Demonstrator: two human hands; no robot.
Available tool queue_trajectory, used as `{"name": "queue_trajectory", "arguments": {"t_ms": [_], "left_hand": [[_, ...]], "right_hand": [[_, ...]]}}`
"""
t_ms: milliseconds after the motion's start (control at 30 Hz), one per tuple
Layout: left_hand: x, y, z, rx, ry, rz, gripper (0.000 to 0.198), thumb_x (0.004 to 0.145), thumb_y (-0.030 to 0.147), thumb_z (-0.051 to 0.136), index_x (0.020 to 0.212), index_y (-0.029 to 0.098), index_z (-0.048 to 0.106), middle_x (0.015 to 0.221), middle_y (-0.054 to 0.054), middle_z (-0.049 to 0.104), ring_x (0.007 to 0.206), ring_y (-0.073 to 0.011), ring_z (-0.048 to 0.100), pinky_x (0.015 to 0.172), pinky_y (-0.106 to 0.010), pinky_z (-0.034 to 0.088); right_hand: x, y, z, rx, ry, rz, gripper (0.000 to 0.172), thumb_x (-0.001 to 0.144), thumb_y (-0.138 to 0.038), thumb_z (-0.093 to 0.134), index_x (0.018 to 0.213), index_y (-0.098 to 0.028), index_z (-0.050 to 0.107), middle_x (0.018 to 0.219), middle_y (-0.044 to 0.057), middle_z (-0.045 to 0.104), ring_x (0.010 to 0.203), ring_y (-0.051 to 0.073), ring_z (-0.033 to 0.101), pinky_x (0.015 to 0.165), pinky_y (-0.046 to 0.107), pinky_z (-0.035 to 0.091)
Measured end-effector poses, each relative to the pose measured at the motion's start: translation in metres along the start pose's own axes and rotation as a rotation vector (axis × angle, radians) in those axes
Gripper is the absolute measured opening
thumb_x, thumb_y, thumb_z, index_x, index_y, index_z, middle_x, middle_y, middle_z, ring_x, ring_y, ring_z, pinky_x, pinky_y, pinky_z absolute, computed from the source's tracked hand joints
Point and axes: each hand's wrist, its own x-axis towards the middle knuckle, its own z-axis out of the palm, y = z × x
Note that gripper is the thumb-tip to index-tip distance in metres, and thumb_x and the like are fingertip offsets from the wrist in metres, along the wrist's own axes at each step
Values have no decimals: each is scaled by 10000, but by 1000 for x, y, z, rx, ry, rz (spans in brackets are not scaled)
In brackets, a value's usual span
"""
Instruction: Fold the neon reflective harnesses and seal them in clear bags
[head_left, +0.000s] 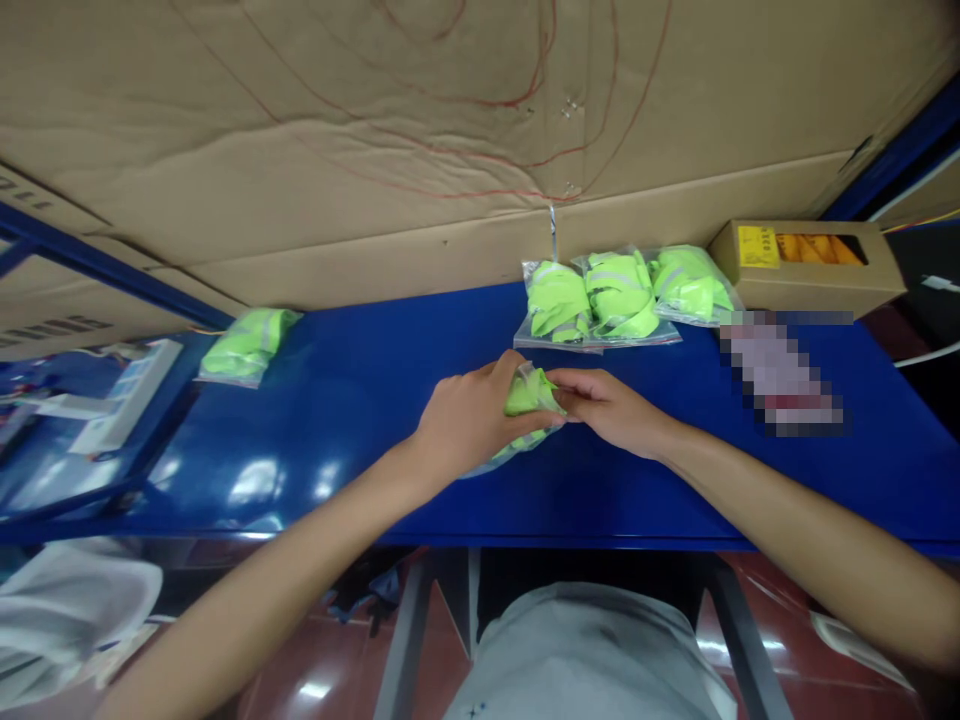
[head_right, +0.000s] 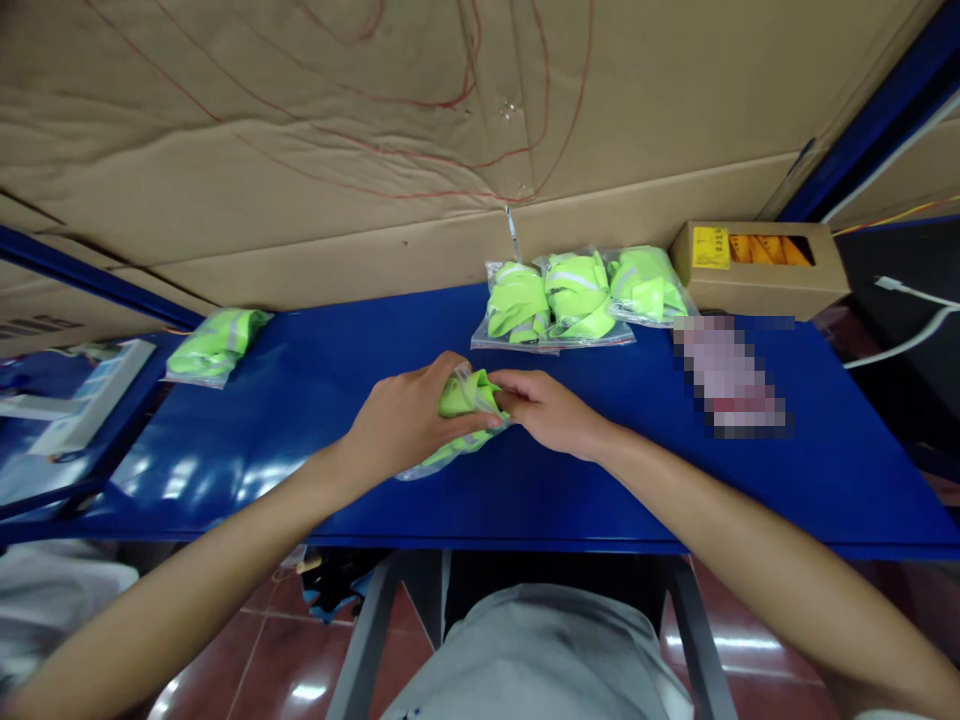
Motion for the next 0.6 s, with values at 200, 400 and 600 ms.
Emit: {"name": "queue_trajectory", "arguments": {"t_ms": [200, 400, 600], "left_hand": [[5, 11, -4, 9, -150, 133, 615, 933, 712, 559, 1249, 187, 504, 1180, -130, 720, 1047, -379, 729, 711, -351, 463], [11, 4, -13, -177, -93, 92, 505, 942, 650, 587, 1185, 210, 537, 909, -51, 734, 890, -307, 728, 638, -297, 386], [12, 12, -14, -207, -58, 176, 215, 967, 370, 572, 1129, 231, 601, 951, -26, 761, 847, -255, 730, 667, -291, 393]], "right_hand": [[0, 1, -2, -198, -15, -74, 180, 890, -326, 640, 870, -179, 743, 798, 8, 700, 839, 208, 631, 796, 323, 509], [-5, -11, -3, 321, -164, 117, 650, 929, -783, 487, 1023, -200, 758, 1002, 84, 742, 916, 201, 679, 875, 357, 560], [-8, -15, -6, 310, -341, 97, 555, 777, -607, 822, 1104, -165, 746, 1066, 65, 733, 960, 175, 667, 860, 290, 536]]}}
